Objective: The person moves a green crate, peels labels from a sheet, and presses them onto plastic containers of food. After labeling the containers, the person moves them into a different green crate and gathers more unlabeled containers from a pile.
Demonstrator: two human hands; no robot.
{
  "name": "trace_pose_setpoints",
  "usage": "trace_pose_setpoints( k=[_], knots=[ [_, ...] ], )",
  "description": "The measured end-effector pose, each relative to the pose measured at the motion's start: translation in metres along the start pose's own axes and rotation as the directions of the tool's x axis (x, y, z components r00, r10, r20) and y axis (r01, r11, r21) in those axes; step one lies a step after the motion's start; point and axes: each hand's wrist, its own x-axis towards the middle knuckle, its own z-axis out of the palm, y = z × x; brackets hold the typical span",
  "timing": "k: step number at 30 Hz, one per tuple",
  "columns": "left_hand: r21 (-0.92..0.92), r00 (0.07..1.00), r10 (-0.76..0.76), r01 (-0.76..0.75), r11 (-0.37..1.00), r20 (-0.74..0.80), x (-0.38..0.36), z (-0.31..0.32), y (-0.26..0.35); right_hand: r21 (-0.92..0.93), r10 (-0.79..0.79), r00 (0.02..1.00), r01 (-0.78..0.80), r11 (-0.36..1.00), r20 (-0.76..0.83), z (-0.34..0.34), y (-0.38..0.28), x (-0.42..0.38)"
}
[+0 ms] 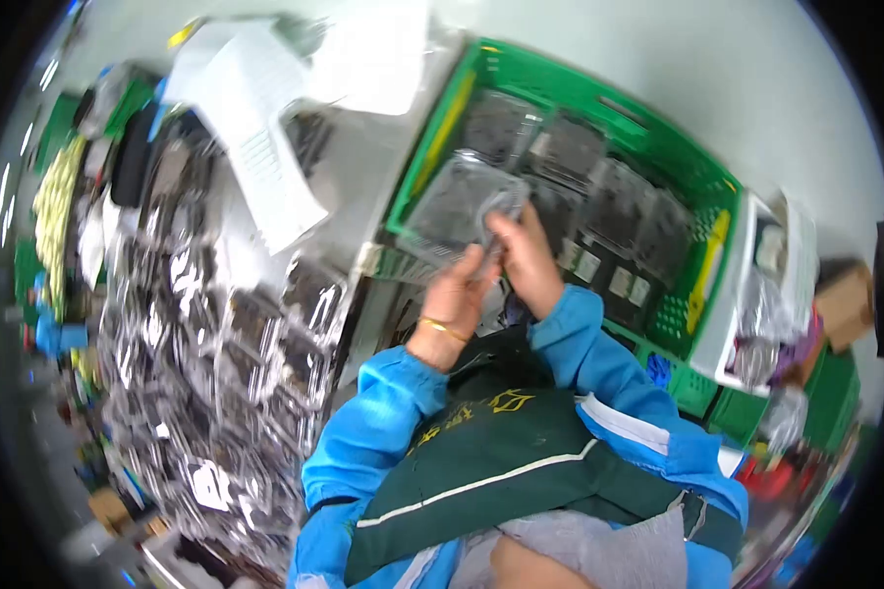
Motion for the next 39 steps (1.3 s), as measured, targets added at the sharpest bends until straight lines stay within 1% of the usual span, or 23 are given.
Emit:
trace_pose_setpoints(
  k=[1,3,7,9,10,11,12,14,16,18,20,22,23,24,26,30,32,33,34,35,36,37,39],
  knots=[
    [0.029,1.000,0.001,-0.001,1.000,-0.009,-0.005,0.002,-0.005,0.136,0.042,0.994,-0.055,0.989,0.097,-0.020,0.021,0.022],
    [0.076,1.000,-0.004,0.006,0.997,-0.020,-0.022,0.005,-0.007,0.279,0.337,0.941,-0.331,0.901,0.029,-0.049,0.050,0.054],
    [0.120,1.000,-0.025,0.022,0.993,0.019,-0.062,-0.023,0.001,-0.109,0.391,0.919,-0.395,0.912,-0.058,-0.055,0.058,0.077],
    [0.197,0.996,0.070,-0.059,0.979,-0.051,-0.091,-0.048,0.015,-0.564,0.237,0.968,-0.241,0.789,-0.083,-0.051,0.055,0.076],
    [0.217,0.986,0.135,-0.112,0.970,-0.095,-0.107,-0.066,0.023,-0.885,-0.199,0.974,0.185,0.427,0.107,-0.052,0.059,0.072],
    [0.258,0.940,0.280,-0.226,0.939,-0.194,-0.124,-0.087,0.034,-0.933,-0.367,0.870,0.360,0.019,0.328,-0.041,0.049,0.064],
    [0.307,0.867,0.407,-0.319,0.896,-0.287,-0.144,-0.111,0.041,-0.896,-0.286,0.940,0.283,0.342,0.188,0.006,0.030,0.039],
    [0.383,0.683,0.549,-0.399,0.833,-0.483,-0.179,-0.175,0.065,-0.668,-0.091,0.928,0.325,0.670,0.360,0.062,0.036,0.031],
    [0.502,0.452,0.693,-0.480,0.720,-0.562,-0.213,-0.239,0.094,-0.690,0.133,0.856,0.301,0.658,0.500,0.142,0.051,0.014],
    [0.482,0.343,0.633,-0.432,0.762,-0.694,-0.235,-0.292,0.134,-0.621,0.239,0.697,0.364,0.694,0.676,0.208,0.101,0.009],
    [0.659,0.183,0.724,-0.311,0.685,-0.665,-0.236,-0.351,0.167,-0.671,0.407,0.549,0.461,0.581,0.730,0.269,0.161,0.017],
    [0.786,0.188,0.768,0.041,0.617,-0.613,-0.230,-0.417,0.192,-0.688,0.374,0.583,0.664,0.292,0.721,0.303,0.242,0.032],
    [0.767,0.205,0.743,0.264,0.585,-0.637,-0.232,-0.419,0.211,-0.694,0.375,0.590,0.664,0.279,0.715,0.317,0.267,0.033],
    [0.781,0.237,0.749,0.296,0.550,-0.618,-0.231,-0.423,0.223,-0.729,0.391,0.624,0.643,0.234,0.676,0.333,0.282,0.031],
    [0.817,0.130,0.854,0.395,0.421,-0.503,-0.220,-0.428,0.239,-0.766,0.401,0.664,0.617,0.182,0.631,0.350,0.299,0.031],
    [0.814,0.126,0.867,0.430,0.391,-0.482,-0.191,-0.463,0.296,-0.909,0.591,0.693,0.351,0.223,0.412,0.369,0.313,0.028],
    [0.760,0.175,0.832,0.536,0.368,-0.527,-0.177,-0.484,0.328,-0.769,0.567,0.650,0.042,0.638,0.506,0.364,0.318,0.026],
    [0.732,0.234,0.791,0.585,0.350,-0.565,-0.183,-0.469,0.344,-0.732,0.485,0.701,0.078,0.676,0.523,0.369,0.308,0.021],
    [0.730,0.263,0.817,0.634,0.254,-0.513,-0.183,-0.470,0.354,-0.802,0.443,0.758,0.173,0.571,0.479,0.374,0.301,0.022],
    [0.670,0.281,0.787,0.711,0.214,-0.549,-0.175,-0.483,0.375,-0.757,0.259,0.816,0.295,0.584,0.517,0.379,0.289,0.017],
    [0.717,0.238,0.889,0.684,0.134,-0.392,-0.170,-0.488,0.381,-0.619,0.025,0.859,0.347,0.705,0.511,0.375,0.296,0.020],
    [0.759,0.218,0.936,0.647,0.074,-0.278,-0.171,-0.473,0.388,-0.601,0.044,0.853,0.329,0.729,0.520,0.373,0.264,0.019],
    [0.757,0.384,0.897,0.647,-0.091,-0.221,-0.150,-0.500,0.415,-0.385,0.207,0.877,-0.028,0.923,0.433,0.355,0.215,0.019]
  ],
)
